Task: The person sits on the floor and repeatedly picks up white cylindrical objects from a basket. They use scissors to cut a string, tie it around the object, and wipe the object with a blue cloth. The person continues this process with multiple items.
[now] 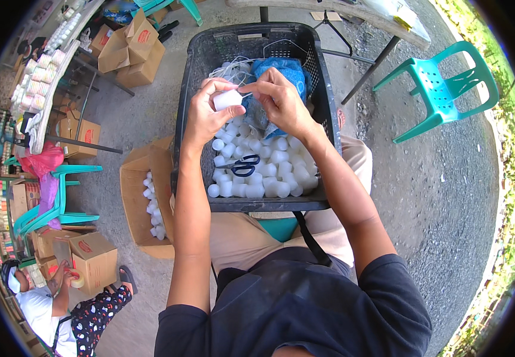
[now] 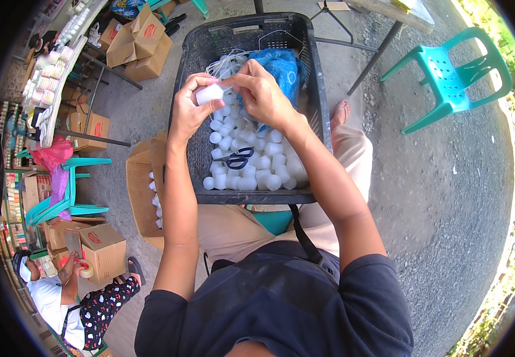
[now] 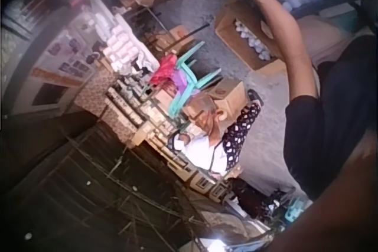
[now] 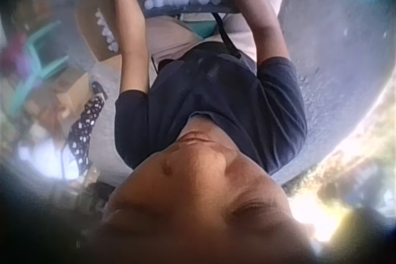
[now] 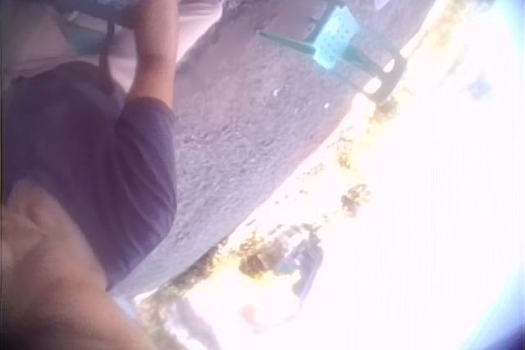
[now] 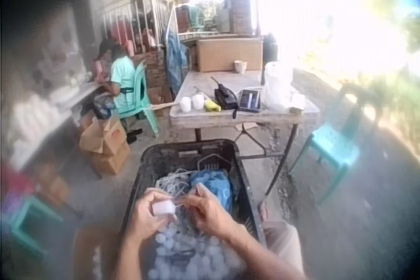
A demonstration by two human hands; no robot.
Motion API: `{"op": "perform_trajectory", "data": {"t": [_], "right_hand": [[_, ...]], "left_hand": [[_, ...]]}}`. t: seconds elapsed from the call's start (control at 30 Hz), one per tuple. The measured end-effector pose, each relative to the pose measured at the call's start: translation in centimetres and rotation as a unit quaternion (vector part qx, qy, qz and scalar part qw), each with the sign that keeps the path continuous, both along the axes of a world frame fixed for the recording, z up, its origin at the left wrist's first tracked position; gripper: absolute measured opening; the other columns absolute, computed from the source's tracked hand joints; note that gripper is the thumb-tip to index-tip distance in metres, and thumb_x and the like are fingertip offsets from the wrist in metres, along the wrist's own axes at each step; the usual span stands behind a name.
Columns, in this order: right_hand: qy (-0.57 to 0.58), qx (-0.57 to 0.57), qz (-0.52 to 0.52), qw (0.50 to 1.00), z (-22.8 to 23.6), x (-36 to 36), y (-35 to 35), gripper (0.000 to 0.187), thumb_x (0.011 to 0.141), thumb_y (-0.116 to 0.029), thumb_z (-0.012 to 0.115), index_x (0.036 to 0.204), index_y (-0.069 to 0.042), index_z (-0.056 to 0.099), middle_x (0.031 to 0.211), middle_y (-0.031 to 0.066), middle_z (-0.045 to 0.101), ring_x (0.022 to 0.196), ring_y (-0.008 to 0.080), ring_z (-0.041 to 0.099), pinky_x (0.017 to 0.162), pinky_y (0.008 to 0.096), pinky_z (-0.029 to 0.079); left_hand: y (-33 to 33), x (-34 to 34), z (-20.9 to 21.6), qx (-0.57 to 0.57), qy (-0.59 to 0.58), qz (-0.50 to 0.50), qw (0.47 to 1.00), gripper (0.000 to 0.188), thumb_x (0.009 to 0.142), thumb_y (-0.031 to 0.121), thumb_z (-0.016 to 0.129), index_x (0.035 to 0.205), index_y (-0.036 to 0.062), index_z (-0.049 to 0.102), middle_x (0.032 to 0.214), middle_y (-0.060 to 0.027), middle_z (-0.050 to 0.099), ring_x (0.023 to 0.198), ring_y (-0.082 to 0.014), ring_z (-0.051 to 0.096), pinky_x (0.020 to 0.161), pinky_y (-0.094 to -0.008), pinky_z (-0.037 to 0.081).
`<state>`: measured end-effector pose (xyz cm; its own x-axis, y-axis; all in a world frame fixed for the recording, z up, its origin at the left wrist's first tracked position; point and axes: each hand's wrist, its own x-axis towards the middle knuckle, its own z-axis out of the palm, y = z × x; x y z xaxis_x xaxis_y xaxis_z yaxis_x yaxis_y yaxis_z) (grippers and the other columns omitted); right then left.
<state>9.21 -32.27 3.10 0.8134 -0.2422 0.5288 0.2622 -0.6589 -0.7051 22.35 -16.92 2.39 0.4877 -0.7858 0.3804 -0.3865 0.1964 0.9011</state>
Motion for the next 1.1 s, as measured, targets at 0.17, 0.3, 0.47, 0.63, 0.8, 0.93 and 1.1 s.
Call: {"op": "perform_trajectory", "data": {"t": [0.17, 0.3, 0.47, 0.63, 0.8, 0.93, 1.1], "right_hand": [[-0.034, 0.077, -0.029, 0.996, -0.2, 0.4, 1.3, 0.020, 0.075, 0.008, 0.065, 0.093, -0.001, 0.065, 0.084, 0.0115, 0.063, 0.076, 0.0241, 0.063, 0.068, 0.0306, 0.050], [-0.019, 0.232, 0.017, 0.972, -1.3, 1.3, 1.5, 0.022, 0.075, 0.004, 0.073, 0.093, 0.001, 0.062, 0.089, 0.0089, 0.067, 0.071, 0.0148, 0.064, 0.065, 0.0275, 0.052], [0.072, 0.263, 0.064, 0.960, -3.9, 1.6, -0.4, 0.017, 0.085, -0.013, 0.071, 0.093, 0.001, 0.064, 0.087, 0.0061, 0.068, 0.082, 0.0113, 0.062, 0.075, 0.0271, 0.050], [0.039, 0.200, 0.012, 0.979, -3.8, 1.7, 0.0, 0.016, 0.086, -0.014, 0.069, 0.089, 0.001, 0.064, 0.078, 0.0040, 0.066, 0.072, 0.0101, 0.058, 0.070, 0.0253, 0.048], [0.038, 0.200, -0.036, 0.978, -3.6, 2.0, 1.0, 0.015, 0.082, -0.012, 0.073, 0.082, 0.000, 0.064, 0.070, 0.0041, 0.062, 0.063, 0.0110, 0.054, 0.063, 0.0255, 0.047], [0.009, 0.259, -0.010, 0.966, -3.4, 1.7, 1.0, 0.017, 0.081, -0.011, 0.073, 0.089, -0.002, 0.062, 0.071, 0.0043, 0.063, 0.065, 0.0119, 0.058, 0.062, 0.0261, 0.048], [0.013, 0.051, 0.023, 0.998, -0.9, 1.2, 0.7, 0.038, 0.084, -0.013, 0.071, 0.120, -0.009, 0.058, 0.083, 0.0031, 0.064, 0.080, 0.0144, 0.063, 0.071, 0.0276, 0.051]], "left_hand": [[0.1, -0.5, 0.3, 0.030, 0.131, -0.014, 0.991, 0.052, 0.075, 0.026, 0.083, 0.113, 0.0011, 0.059, 0.104, -0.0035, 0.058, 0.097, -0.0099, 0.055, 0.082, -0.0238, 0.047], [0.2, 0.4, -1.2, -0.038, 0.177, -0.002, 0.983, 0.045, 0.080, 0.019, 0.078, 0.111, 0.0051, 0.048, 0.101, -0.0070, 0.060, 0.082, -0.0124, 0.059, 0.068, -0.0241, 0.049], [0.1, 1.2, -2.0, -0.072, 0.262, 0.011, 0.962, 0.044, 0.083, 0.017, 0.076, 0.113, 0.0057, 0.046, 0.098, -0.0098, 0.062, 0.077, -0.0135, 0.061, 0.065, -0.0246, 0.049], [-0.2, 0.8, -2.1, -0.084, 0.231, 0.021, 0.969, 0.045, 0.083, 0.013, 0.075, 0.119, 0.0045, 0.049, 0.098, -0.0090, 0.062, 0.080, -0.0113, 0.059, 0.067, -0.0238, 0.049], [-0.6, 0.5, -2.4, -0.084, 0.216, 0.004, 0.973, 0.049, 0.081, 0.009, 0.076, 0.124, 0.0022, 0.051, 0.103, -0.0112, 0.065, 0.091, -0.0134, 0.062, 0.075, -0.0261, 0.053], [-1.2, -1.1, -1.4, -0.118, 0.291, -0.041, 0.949, 0.059, 0.082, 0.006, 0.074, 0.132, 0.0023, 0.044, 0.111, -0.0140, 0.062, 0.100, -0.0163, 0.062, 0.086, -0.0303, 0.053], [-0.4, 0.3, -2.6, -0.029, 0.193, -0.002, 0.981, 0.070, 0.077, 0.005, 0.075, 0.136, 0.0011, 0.037, 0.113, -0.0173, 0.062, 0.102, -0.0191, 0.062, 0.086, -0.0311, 0.052]]}}
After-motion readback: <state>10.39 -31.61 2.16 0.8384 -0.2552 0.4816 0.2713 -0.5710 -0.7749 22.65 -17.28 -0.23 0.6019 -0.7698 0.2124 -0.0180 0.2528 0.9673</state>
